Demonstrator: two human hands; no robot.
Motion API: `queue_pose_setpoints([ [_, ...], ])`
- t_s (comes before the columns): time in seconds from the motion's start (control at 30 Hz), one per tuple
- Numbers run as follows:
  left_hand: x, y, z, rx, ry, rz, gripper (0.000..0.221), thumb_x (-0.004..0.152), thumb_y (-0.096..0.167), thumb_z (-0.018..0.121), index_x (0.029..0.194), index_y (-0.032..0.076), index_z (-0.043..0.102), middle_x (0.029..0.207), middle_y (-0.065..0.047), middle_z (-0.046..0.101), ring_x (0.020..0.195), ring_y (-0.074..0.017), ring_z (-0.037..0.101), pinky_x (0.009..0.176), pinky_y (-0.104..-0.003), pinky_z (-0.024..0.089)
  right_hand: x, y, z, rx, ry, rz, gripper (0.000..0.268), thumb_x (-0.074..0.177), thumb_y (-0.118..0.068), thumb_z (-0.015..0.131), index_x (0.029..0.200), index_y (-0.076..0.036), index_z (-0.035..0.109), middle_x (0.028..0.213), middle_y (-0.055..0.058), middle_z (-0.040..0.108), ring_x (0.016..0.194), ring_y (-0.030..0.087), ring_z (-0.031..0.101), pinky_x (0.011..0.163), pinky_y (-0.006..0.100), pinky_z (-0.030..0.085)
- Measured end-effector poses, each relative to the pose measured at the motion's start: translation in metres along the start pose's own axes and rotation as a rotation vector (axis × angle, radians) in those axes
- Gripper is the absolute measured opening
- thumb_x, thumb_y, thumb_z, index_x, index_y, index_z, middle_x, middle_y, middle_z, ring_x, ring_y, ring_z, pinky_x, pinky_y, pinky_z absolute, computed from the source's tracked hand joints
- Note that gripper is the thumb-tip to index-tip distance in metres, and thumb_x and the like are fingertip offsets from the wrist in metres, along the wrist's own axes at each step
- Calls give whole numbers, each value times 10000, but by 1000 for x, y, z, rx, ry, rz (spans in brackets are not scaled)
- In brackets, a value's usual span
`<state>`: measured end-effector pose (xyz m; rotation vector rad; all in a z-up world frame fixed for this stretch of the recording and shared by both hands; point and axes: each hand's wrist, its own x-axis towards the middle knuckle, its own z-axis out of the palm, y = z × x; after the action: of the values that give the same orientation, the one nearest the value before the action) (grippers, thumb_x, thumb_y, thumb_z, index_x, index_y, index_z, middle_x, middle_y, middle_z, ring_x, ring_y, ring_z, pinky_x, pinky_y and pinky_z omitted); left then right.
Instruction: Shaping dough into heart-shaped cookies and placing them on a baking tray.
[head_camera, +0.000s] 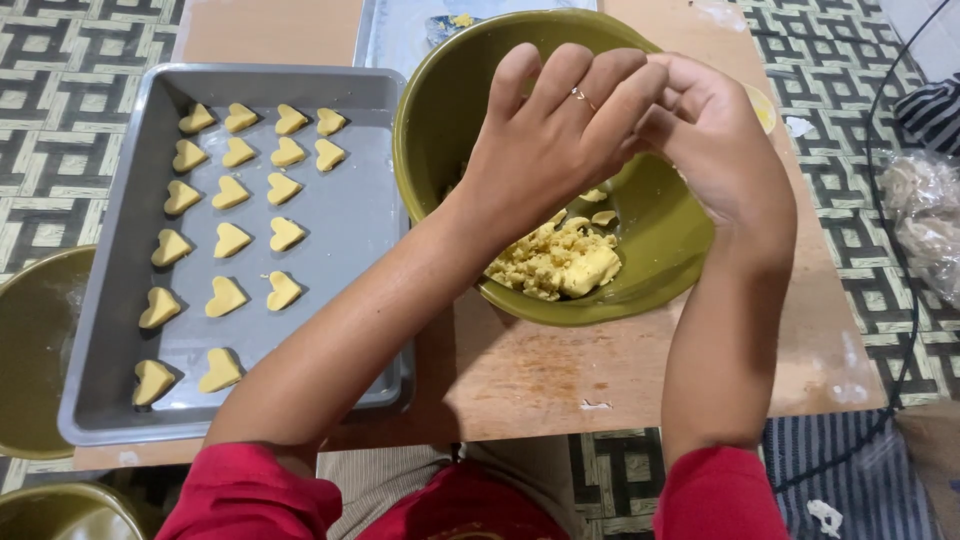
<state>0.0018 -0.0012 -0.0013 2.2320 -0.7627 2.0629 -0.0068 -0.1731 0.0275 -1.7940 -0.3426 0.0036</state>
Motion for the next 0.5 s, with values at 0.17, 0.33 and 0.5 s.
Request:
queue_pose_setpoints([
  [0.17, 1, 0, 2, -12, 5, -10, 140, 1023, 234, 480, 1097, 230, 599, 1098, 106, 661, 882, -115, 581, 956, -329, 303, 4, 12, -19, 181, -148, -13, 651, 904, -408, 673, 1413, -33, 515, 1179, 34, 643, 1005, 103, 646, 874, 243, 587],
  [0.33, 6, -5, 0, -30, -35, -47, 213, 915, 261, 579, 1127, 240, 581, 1130, 130, 652, 911, -110, 580, 973, -331, 263, 9, 8, -25, 406, -234, -15, 709, 965, -440, 652, 1471, 24, 479, 1206, 47, 625, 1099, 126, 636, 929, 290, 596],
  [0.5, 18, -19, 10, -160, -143, -129, 560, 849, 481, 889, 1199, 177, 576, 1156, 67, 670, 953, -180, 598, 930, -361, 317, 24, -4, -28, 233, 31, 44, 589, 1020, -338, 569, 1481, 24, 516, 1175, 93, 694, 951, 108, 691, 771, 193, 632],
])
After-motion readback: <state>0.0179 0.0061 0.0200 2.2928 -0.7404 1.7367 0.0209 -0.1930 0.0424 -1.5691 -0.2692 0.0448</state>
